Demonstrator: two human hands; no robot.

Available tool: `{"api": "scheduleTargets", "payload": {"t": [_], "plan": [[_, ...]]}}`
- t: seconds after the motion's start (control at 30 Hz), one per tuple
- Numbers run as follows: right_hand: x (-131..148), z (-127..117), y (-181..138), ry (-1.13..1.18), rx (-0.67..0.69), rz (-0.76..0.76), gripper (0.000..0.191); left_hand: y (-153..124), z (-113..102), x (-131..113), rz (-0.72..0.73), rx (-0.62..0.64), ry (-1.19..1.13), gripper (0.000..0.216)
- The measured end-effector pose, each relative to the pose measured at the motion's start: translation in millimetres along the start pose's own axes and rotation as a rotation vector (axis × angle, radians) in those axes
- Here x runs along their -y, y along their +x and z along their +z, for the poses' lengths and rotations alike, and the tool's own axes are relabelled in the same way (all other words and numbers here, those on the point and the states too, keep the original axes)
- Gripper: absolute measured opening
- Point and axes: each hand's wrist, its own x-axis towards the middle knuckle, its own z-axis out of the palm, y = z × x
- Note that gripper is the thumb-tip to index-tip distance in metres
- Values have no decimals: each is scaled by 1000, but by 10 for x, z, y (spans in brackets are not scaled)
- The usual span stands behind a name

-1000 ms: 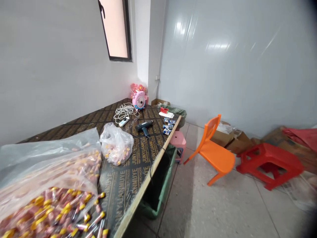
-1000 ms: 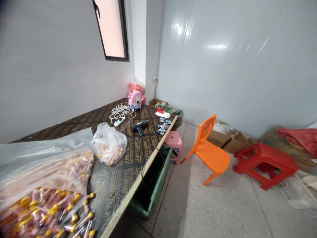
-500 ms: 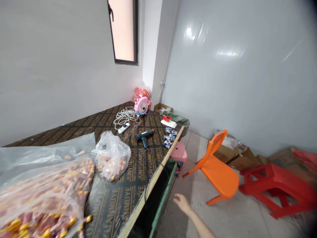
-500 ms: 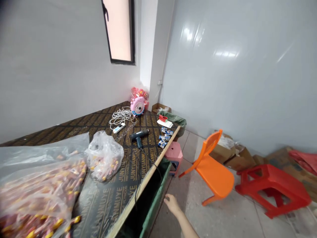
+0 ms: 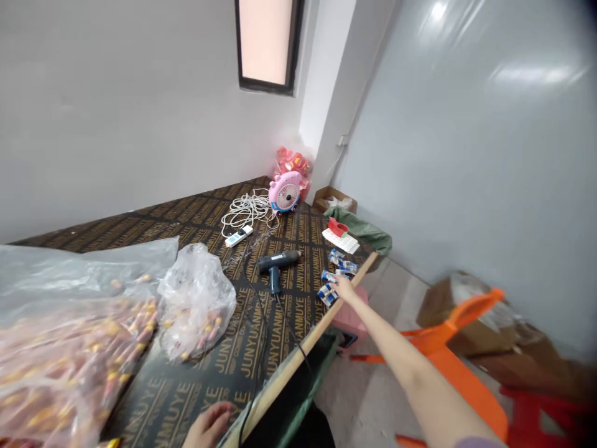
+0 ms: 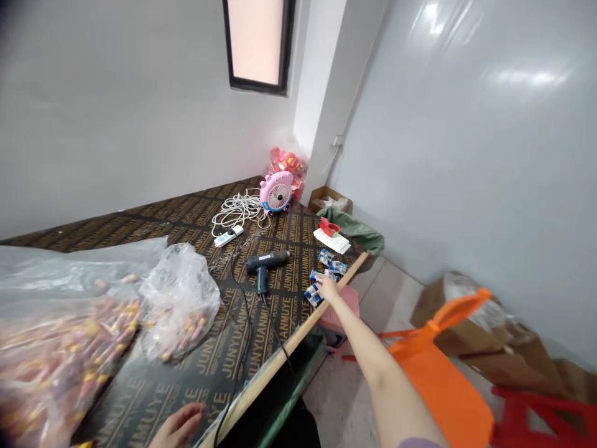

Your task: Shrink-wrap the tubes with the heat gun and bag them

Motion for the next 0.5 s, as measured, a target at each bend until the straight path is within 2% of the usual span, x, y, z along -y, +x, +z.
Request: {"api": "scheduleTargets", "payload": {"t": [0.1,0.17,0.27,0.37,0.43,0.5], "plan": [[21,71,623,-32,28,-73,31,357,345,-235,2,-87,51,57],[163,254,823,-21,62,-129,31,628,608,-497,-14,-116,122,59],[584,624,790,21,131,-204,45,1023,1034,-1013,23,-176,234,54],[1071,990,611,58,184,-213,61,1258,1410,-1485,118,-181,289,47],[1306,1174,545,81,202,-186,56,1292,1572,-1656,159,-187,276,44],[1434,1293,539,107,219,-160,45,1261,1648,-1677,144,-210,240,42]]}}
